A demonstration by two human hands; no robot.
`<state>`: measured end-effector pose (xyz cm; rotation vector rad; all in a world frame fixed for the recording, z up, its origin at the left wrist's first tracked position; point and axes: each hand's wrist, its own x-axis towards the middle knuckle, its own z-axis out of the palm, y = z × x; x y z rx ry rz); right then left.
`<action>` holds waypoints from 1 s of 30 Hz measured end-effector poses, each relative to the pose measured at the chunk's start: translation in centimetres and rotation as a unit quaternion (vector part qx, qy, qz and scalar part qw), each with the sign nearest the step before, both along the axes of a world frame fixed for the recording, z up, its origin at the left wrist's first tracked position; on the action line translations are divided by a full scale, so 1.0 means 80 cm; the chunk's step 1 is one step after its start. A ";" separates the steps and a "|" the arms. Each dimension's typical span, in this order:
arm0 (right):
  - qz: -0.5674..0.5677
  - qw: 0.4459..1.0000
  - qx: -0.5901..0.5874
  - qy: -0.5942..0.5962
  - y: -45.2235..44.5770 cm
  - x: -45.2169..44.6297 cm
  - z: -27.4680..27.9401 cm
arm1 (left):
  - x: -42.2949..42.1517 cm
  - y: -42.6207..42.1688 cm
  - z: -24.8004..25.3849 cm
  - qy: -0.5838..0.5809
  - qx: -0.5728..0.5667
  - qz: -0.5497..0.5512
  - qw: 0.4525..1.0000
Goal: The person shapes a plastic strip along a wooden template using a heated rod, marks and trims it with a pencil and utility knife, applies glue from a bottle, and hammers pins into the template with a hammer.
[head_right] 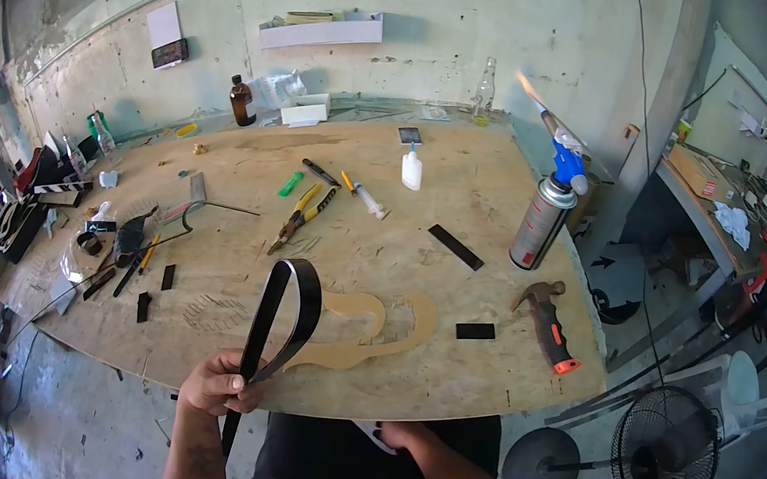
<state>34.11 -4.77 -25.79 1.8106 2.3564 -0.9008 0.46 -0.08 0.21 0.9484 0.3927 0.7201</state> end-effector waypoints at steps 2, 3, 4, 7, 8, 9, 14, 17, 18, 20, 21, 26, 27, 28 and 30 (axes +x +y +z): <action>0.023 0.998 0.063 0.017 -0.015 -0.002 -0.027 | 0.000 -0.001 0.002 -0.006 0.000 -0.007 1.000; 0.040 0.998 -0.011 0.043 -0.025 0.001 -0.022 | 0.000 -0.002 0.004 -0.014 -0.003 -0.013 1.000; 0.056 0.993 -0.083 0.070 -0.038 0.001 -0.008 | 0.000 -0.002 0.005 -0.023 -0.004 -0.017 1.000; 0.084 0.993 -0.077 0.015 -0.082 -0.008 0.156 | -0.002 -0.003 0.004 -0.018 -0.005 -0.019 1.000; 0.118 0.989 -0.087 0.014 -0.087 -0.007 0.191 | -0.003 -0.002 0.004 -0.011 -0.004 -0.019 1.000; 0.151 0.983 -0.099 0.013 -0.089 -0.003 0.243 | -0.004 -0.001 0.005 -0.011 -0.010 -0.025 1.000; 0.204 0.918 0.228 0.253 -0.094 0.031 0.441 | 0.000 -0.003 0.009 0.012 0.004 -0.021 1.000; 0.053 0.872 0.476 0.096 -0.079 0.070 0.571 | 0.004 -0.003 0.011 0.011 0.023 -0.017 1.000; -0.015 0.839 0.539 0.071 -0.066 0.085 0.595 | 0.003 -0.002 0.009 0.011 0.017 -0.017 1.000; -0.119 0.789 0.595 0.092 -0.023 0.124 0.637 | 0.000 -0.002 0.006 0.014 0.006 -0.014 1.000; -0.159 0.780 0.598 0.089 0.001 0.141 0.658 | -0.003 -0.002 0.003 0.006 -0.008 -0.019 1.000; -0.259 0.823 0.498 -0.082 0.099 0.236 0.698 | -0.005 0.001 -0.002 -0.013 -0.040 -0.021 0.999; -0.259 0.832 0.477 -0.114 0.113 0.251 0.697 | -0.004 0.002 -0.001 -0.018 -0.043 -0.023 0.999; -0.256 0.835 0.468 -0.133 0.124 0.262 0.694 | -0.004 0.002 0.000 -0.022 -0.047 -0.024 0.998; -0.251 0.842 0.448 -0.168 0.139 0.273 0.688 | -0.003 0.001 0.001 -0.027 -0.052 -0.024 0.998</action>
